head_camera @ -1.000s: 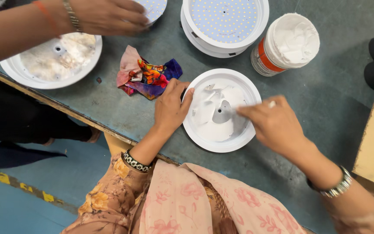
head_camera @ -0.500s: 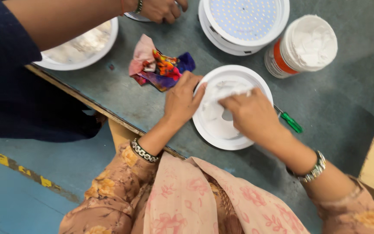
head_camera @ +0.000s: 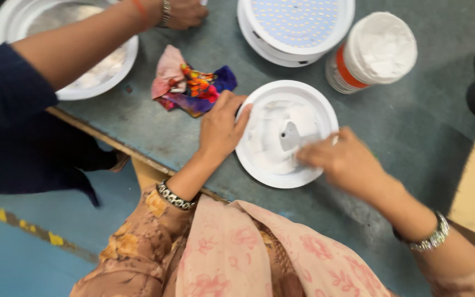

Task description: The person applies a white compound to the interior of circular LED light housings using a metal putty knife. They scoop the compound from a container and spread it evenly across the inner surface, then stack the finished units. A green screwdriver is used to scrape excess material from the tool.

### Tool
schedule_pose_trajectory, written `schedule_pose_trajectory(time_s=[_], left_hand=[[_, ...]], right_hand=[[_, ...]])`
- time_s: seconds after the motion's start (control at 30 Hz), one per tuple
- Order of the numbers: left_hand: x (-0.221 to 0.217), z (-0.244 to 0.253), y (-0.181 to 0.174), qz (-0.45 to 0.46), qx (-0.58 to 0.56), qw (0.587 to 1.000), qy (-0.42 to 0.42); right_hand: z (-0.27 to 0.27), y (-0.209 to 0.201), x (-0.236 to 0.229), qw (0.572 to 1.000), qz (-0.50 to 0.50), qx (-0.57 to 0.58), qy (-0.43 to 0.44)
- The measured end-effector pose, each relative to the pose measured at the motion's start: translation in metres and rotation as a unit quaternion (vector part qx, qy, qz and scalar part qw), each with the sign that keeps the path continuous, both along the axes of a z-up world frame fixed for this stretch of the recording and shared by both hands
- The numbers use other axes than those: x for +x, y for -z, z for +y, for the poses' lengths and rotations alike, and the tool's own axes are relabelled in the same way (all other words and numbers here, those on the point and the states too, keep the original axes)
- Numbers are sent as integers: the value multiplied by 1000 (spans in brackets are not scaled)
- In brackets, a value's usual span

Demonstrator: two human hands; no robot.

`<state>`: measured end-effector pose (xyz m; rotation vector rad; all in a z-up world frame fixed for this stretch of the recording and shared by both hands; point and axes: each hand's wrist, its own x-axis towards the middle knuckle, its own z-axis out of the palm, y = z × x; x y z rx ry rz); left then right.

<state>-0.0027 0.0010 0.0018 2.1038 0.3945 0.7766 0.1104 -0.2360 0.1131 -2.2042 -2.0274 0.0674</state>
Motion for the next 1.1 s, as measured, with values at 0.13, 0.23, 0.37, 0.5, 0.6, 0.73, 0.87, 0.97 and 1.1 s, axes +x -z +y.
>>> schedule_pose_trajectory(time_s=[0.13, 0.23, 0.37, 0.5, 0.6, 0.73, 0.87, 0.97, 1.1], left_hand=[[1, -3, -4, 12, -3, 1000, -4], [0, -3, -8, 29, -16, 999, -6], [0, -3, -7, 20, -11, 1000, -6], [0, -2, -6, 35, -16, 999, -3], [2, -3, -7, 36, -14, 999, -2], [0, -2, -8, 42, -13, 999, 4], [-2, -4, -9, 23, -6, 1000, 2], [-1, -2, -10, 46, -18, 999, -7], [0, -4, -6, 49, -14, 999, -6]], right_hand=[[16, 3, 38, 997, -53, 42, 45], [24, 12, 46, 995, -78, 56, 19], [8, 19, 36, 994, -99, 36, 20], [-15, 22, -8, 992, -99, -12, 72], [-19, 23, -47, 992, -93, 3, 82], [-18, 11, -41, 992, -61, -29, 107], [-3, 10, 4, 987, -61, 25, 148], [1, 17, 3, 984, -82, 12, 155], [-13, 24, -40, 983, -117, -10, 144]])
